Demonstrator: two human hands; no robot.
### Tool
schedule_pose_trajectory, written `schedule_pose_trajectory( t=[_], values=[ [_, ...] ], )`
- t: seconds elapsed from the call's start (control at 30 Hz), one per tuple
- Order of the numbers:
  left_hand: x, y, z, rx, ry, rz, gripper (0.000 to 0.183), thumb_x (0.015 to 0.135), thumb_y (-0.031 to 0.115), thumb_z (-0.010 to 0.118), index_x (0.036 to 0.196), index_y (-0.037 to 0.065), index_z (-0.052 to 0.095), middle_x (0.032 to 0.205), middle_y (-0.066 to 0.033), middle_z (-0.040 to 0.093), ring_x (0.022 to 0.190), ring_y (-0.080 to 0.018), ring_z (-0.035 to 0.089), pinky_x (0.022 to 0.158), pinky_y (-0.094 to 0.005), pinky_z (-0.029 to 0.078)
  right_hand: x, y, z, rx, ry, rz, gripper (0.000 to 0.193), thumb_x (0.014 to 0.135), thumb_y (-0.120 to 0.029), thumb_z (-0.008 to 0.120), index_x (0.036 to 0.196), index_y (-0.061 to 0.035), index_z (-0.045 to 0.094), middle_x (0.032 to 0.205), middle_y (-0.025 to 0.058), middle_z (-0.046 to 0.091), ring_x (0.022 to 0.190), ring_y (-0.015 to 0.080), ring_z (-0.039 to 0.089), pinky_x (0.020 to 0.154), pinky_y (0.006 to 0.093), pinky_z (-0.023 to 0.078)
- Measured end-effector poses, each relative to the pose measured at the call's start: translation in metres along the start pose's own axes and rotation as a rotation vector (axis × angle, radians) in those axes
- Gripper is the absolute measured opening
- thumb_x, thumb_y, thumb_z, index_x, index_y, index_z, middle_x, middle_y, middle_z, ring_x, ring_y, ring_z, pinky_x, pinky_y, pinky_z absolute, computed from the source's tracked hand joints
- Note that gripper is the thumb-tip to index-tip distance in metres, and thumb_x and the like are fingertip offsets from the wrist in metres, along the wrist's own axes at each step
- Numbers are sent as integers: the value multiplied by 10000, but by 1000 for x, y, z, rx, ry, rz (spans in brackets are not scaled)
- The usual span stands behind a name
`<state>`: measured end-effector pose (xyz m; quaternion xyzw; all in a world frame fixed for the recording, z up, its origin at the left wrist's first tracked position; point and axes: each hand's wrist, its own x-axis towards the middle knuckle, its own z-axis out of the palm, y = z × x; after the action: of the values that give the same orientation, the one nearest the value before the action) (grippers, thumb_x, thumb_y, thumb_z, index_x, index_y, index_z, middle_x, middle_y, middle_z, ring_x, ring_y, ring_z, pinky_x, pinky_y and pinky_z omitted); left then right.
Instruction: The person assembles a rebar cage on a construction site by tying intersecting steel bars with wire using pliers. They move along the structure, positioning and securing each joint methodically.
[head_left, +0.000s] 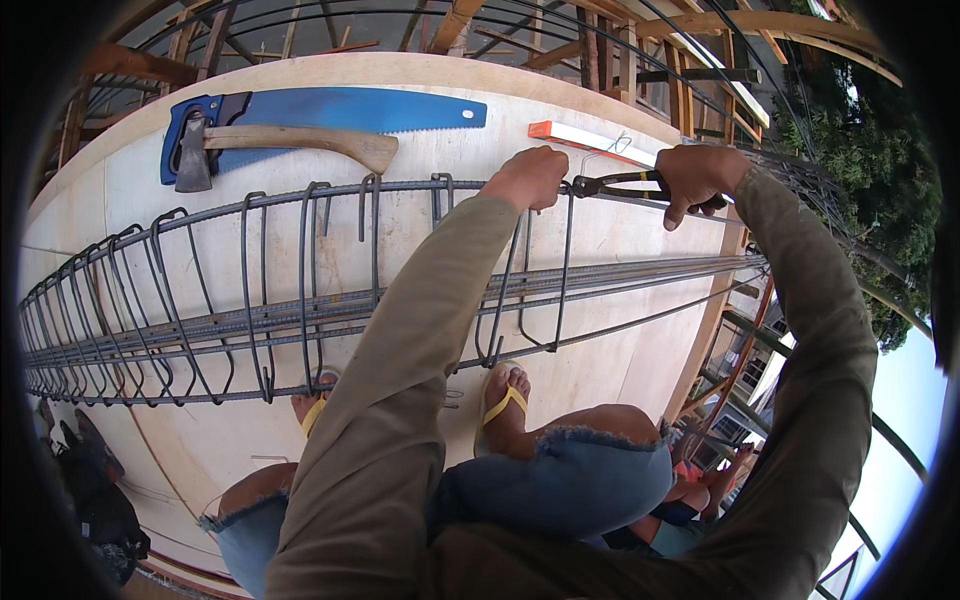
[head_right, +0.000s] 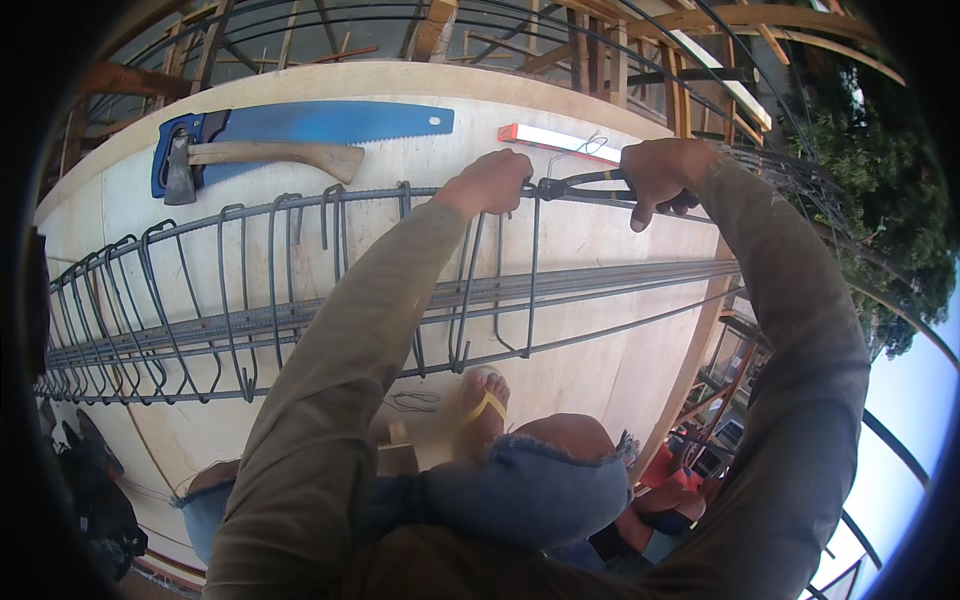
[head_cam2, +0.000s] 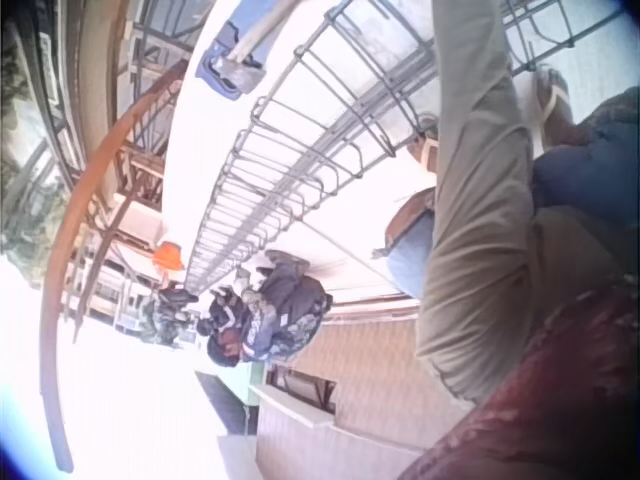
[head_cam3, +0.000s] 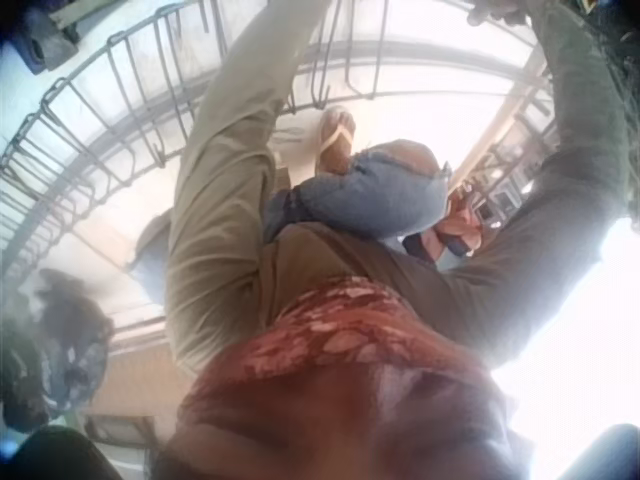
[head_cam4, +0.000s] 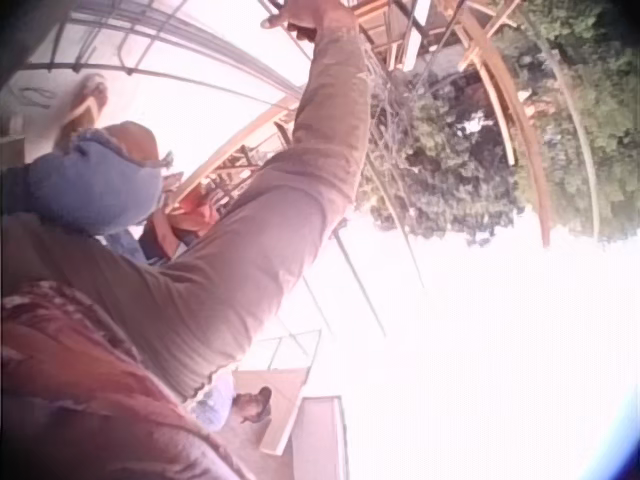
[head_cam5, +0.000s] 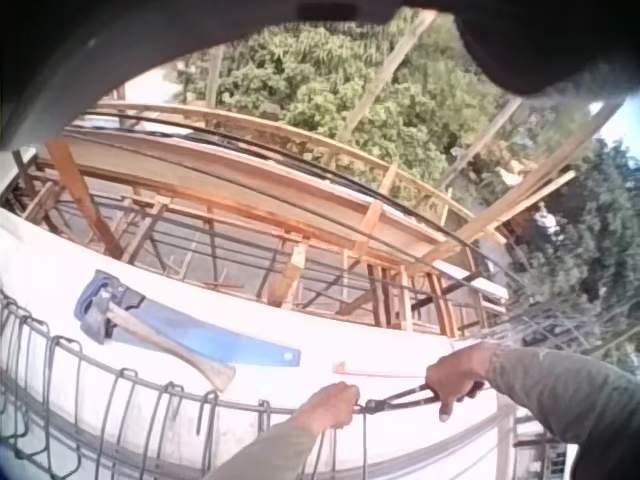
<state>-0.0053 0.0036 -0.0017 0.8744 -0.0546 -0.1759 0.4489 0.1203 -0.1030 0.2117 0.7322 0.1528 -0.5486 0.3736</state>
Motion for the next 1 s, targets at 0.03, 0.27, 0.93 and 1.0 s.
schedule_pose_trajectory(
  t=[0.03,0.27,0.93,1.0],
  values=[
    [-2,1,1,-7,15,9,252,801,-38,609,1028,3,709,1042,-197,695,1036,-371,669,886,-451,542,3,5,4,-86,71,-73,512,700,-288,906,1062,-17,666,885,157,705,770,323,721,747,452,570],
    [-2,4,-5,63,-58,-3,291,817,-1,623,1096,36,694,1114,-175,680,1076,-351,659,917,-445,534,51,10,2,-845,952,-188,370,890,-166,723,1210,-154,536,1008,93,651,1025,256,654,1015,519,470],
    [0,2,-6,-2,-63,-50,285,796,-17,617,1059,26,718,1057,-178,713,1025,-353,686,883,-443,549,34,12,-16,-693,438,-221,325,890,-246,731,1117,-15,703,879,146,718,738,287,724,651,435,594],
    [1,2,-7,19,-77,-38,274,795,-21,618,1044,24,723,1046,-182,716,1020,-355,689,880,-444,551,39,21,-21,-129,-42,-74,343,893,-260,739,1101,9,691,884,160,715,736,288,721,618,434,599]
  ],
)
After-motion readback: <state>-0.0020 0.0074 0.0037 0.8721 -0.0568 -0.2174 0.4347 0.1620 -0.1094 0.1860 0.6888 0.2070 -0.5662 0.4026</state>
